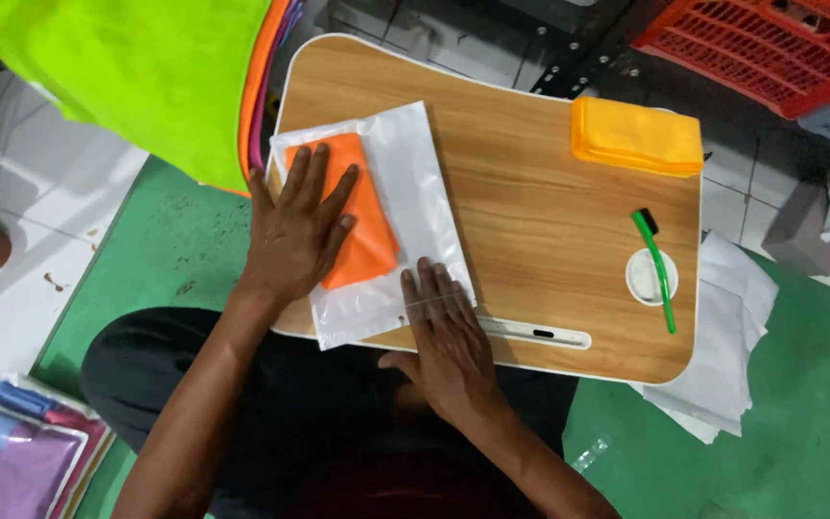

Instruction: The person places folded orange and yellow cloths into a plastic zipper bag and then seals the bag.

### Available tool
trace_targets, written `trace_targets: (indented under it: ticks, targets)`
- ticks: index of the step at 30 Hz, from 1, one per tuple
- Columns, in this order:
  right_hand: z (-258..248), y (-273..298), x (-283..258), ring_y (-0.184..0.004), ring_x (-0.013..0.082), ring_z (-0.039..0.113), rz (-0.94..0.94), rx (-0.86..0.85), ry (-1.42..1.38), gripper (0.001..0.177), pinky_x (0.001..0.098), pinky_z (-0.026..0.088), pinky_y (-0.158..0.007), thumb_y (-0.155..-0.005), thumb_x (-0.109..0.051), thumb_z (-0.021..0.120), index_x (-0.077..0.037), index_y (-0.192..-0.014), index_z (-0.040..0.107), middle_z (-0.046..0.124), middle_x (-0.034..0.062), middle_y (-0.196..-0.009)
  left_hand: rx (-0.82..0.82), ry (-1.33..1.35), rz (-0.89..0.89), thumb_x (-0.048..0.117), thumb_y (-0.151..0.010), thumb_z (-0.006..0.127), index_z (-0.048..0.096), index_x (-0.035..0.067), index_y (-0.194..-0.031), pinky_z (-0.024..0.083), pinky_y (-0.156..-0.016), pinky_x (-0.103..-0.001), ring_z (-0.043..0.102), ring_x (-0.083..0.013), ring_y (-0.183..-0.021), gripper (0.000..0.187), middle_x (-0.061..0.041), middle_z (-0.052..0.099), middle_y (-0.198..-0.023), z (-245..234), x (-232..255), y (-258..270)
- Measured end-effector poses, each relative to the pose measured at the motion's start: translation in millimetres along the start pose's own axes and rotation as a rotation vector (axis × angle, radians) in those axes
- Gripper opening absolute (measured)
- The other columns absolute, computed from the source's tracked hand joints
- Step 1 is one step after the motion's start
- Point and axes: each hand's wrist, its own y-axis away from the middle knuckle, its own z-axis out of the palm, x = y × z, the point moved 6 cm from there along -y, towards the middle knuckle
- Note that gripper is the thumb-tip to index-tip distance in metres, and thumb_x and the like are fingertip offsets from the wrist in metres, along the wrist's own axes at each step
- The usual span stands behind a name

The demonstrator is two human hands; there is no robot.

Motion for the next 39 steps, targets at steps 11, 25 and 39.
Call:
trace_targets:
  ticks: [11,25,39]
  targets:
    - [-110.7,-2.1,171.3,-0.078,0.0194,0.07,0.322,0.029,-0.442,0.009,0.0332,0.055,-0.074,-0.092,-0.007,0.07,-0.002,-0.093,0.077,0.079,0.0067,-0.096,-0.143,0.232,-0.089,0.023,-0.097,0.053,0.047,0.014,-0.153,0.005,-0.114,-0.077,0.012,-0.0405,-0.158,0.057,-0.015,0.033,-0.167,-40.0,15.4,13.8]
    - [-84.5,-89.1,359.6,-0.112,0.0443,0.057,0.405,-0.063,0.159,0.055,0.0541,0.046,-0.093,-0.099,-0.003,0.061,-0.008,-0.154,0.055,0.058,0.0232,-0.129,-0.091,0.292,-0.237,0.018,-0.1,0.051,0.041,0.008,-0.157,-0.002,-0.119,-0.069,0.011,-0.0388,-0.158,0.059,-0.018,0.021,-0.17,-44.7,31.2,60.3]
    - [-148.6,1.2,97.3,-0.081,0.0303,0.054,0.188,0.484,0.196,0.03,0.0431,0.043,-0.071,-0.091,-0.014,0.081,0.003,-0.112,0.069,0.058,0.0157,-0.1,-0.265,1.68,-0.342,0.016,-0.096,0.059,0.03,0.002,-0.157,0.037,-0.118,-0.044,0.041,-0.0319,-0.15,0.068,-0.018,0.04,-0.163,-69.0,174.1,55.3]
